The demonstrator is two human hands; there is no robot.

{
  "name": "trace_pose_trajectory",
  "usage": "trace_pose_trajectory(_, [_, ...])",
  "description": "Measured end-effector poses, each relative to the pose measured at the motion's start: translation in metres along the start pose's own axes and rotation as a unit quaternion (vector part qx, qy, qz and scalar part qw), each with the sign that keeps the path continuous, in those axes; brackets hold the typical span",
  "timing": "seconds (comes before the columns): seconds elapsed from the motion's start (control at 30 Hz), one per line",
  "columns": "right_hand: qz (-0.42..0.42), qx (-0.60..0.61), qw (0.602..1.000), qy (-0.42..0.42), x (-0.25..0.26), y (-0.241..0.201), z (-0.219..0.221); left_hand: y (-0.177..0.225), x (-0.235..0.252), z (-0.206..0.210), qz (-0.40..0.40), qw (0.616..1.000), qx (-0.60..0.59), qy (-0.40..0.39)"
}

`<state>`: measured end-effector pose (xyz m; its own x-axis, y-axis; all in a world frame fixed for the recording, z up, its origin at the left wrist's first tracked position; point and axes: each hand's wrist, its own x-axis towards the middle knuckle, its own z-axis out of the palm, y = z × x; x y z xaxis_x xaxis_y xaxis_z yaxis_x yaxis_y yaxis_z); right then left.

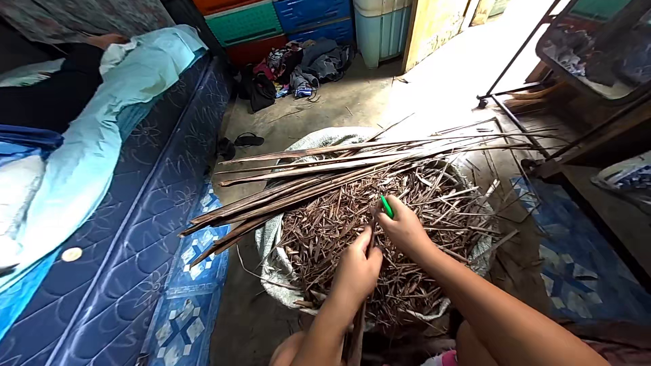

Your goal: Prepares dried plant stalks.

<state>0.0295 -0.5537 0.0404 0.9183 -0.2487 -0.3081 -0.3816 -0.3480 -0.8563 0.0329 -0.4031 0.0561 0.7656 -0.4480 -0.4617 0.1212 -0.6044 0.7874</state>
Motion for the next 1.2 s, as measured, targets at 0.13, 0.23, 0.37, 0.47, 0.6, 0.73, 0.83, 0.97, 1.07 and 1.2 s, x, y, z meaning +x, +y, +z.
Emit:
trace_pose_trajectory(0.13, [0.002, 0.044, 0.999, 0.026, 0.008, 0.004, -0.008, 0.004, -0.002, 0.009, -0.012, 1.000, 0.022, -0.010])
trace_pose_trajectory(0.23, [-0.041, 0.102, 0.988, 0.106, 0.011, 0.012, -0.011, 0.003, -0.005, 0.013, 0.018, 0.999, -0.025, 0.033])
trace_pose_trajectory(0.37, [-0.060, 0.115, 0.986, 0.104, 0.014, 0.019, -0.011, 0.000, -0.004, 0.012, 0.029, 0.997, -0.049, 0.044])
trace_pose_trajectory(0.47, [-0.044, -0.111, 0.993, 0.002, 0.000, 0.003, -0.009, -0.007, 0.006, 0.002, 0.029, 0.995, 0.028, 0.089])
trace_pose_trajectory(0.6, [-0.003, -0.298, 0.946, -0.130, -0.026, -0.020, 0.013, -0.008, 0.015, -0.010, -0.024, 0.986, 0.103, 0.131])
trace_pose_trajectory(0.73, [0.027, -0.361, 0.923, -0.134, -0.037, -0.027, 0.025, -0.006, 0.015, -0.011, -0.041, 0.980, 0.150, 0.123])
trace_pose_trajectory(0.83, [0.041, -0.385, 0.917, -0.098, -0.031, -0.025, 0.030, -0.006, 0.016, -0.006, -0.034, 0.978, 0.164, 0.122])
trace_pose_trajectory(0.97, [0.089, -0.372, 0.922, -0.049, -0.004, -0.013, 0.026, -0.005, 0.017, 0.010, -0.033, 0.980, 0.182, 0.078])
trace_pose_trajectory(1.07, [0.061, -0.336, 0.939, -0.035, -0.012, -0.021, 0.011, -0.007, 0.019, 0.010, -0.025, 0.981, 0.173, 0.083])
trace_pose_trajectory(1.2, [0.047, -0.341, 0.931, -0.120, -0.041, -0.036, 0.013, -0.001, 0.021, -0.005, -0.066, 0.980, 0.158, 0.099])
